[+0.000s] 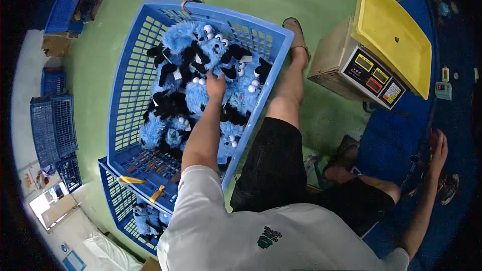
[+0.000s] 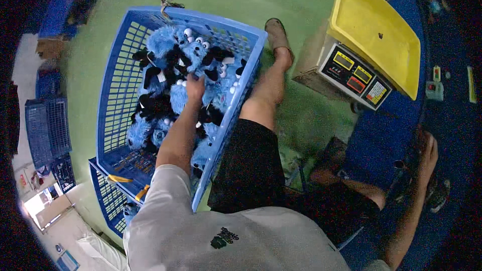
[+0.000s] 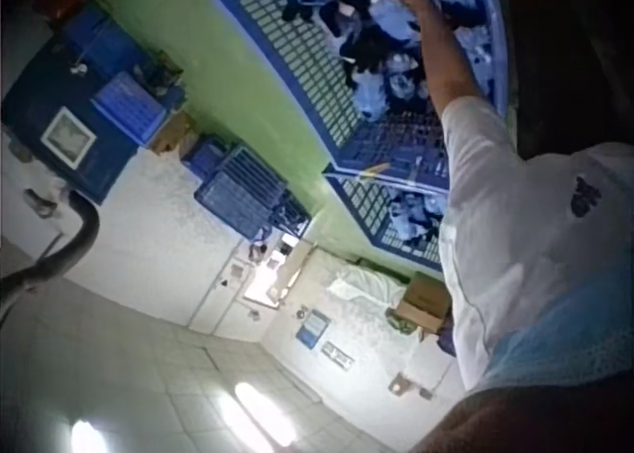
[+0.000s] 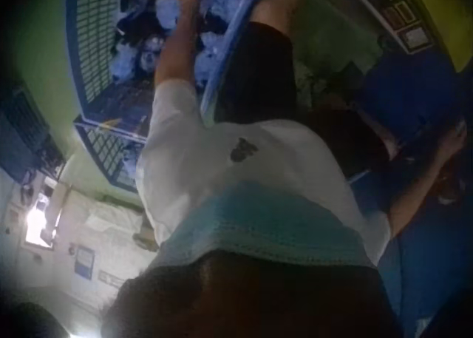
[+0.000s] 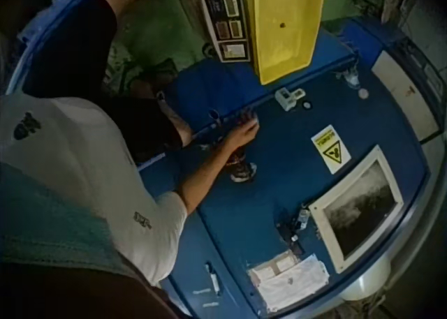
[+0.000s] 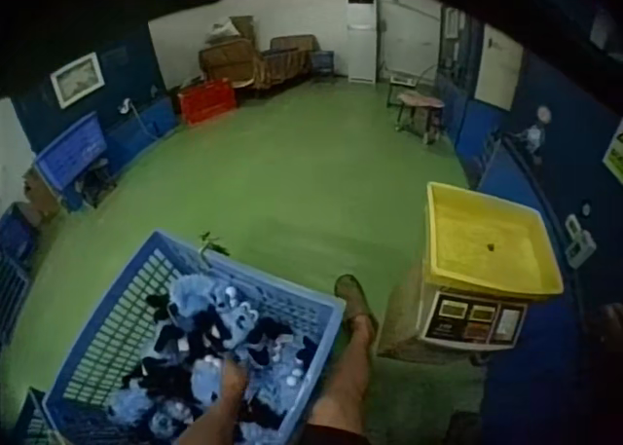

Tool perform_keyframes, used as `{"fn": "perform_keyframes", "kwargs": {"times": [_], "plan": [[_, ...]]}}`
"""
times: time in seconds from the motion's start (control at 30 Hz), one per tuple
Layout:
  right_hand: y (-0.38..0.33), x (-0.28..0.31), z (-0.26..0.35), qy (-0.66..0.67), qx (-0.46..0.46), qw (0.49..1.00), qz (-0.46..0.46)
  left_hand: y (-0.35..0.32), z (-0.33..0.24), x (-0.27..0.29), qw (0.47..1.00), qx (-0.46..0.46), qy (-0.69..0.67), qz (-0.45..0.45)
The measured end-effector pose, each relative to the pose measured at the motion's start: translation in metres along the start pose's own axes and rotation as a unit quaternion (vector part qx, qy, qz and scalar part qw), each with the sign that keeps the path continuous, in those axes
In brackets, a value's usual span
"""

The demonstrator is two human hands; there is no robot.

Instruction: The person is weighing blue stuffed toys on a digital scale and placing them into a blue storage crate.

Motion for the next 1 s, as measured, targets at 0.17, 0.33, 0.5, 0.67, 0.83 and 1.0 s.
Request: {"fn": "perform_keyframes", "kwargs": {"times": [0.17, 0.33, 0.5, 0.67, 0.83, 1.0], "plan": [[-0.040, 0.008, -0.022, 0.010, 0.016, 1.000, 0.009, 0.067, -0.002, -0.052, 1.000, -0.001, -0.015, 0.012], [-0.056, 0.009, 0.023, -0.042, 0.041, 0.990, -0.130, 0.069, 0.027, -0.078, 0.985, 0.000, 0.079, 0.155], [-0.035, 0.025, -0.055, -0.059, -0.002, 0.993, -0.106, 0.050, -0.027, -0.047, 0.982, -0.029, 0.087, 0.163], [-0.027, 0.016, -0.054, -0.061, 0.046, 0.989, -0.124, 0.050, -0.047, 0.004, 0.995, -0.070, -0.064, 0.027], [-0.031, 0.019, -0.057, -0.051, 0.018, 0.993, -0.107, 0.082, -0.128, 0.058, 0.985, -0.136, 0.015, -0.104], [-0.037, 0.022, -0.051, -0.055, 0.008, 0.994, -0.093, 0.145, -0.130, 0.033, 0.968, -0.122, 0.200, 0.090]]}}
Point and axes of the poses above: each hand's wrist, its own y-axis towards the middle knuckle, its own x-axis out of the back of the hand, z = x × y, the point moved 8 cm from there along y, towards the middle knuckle, and after that the axes turned 5 degrees about -z, right-handed, at the moved point
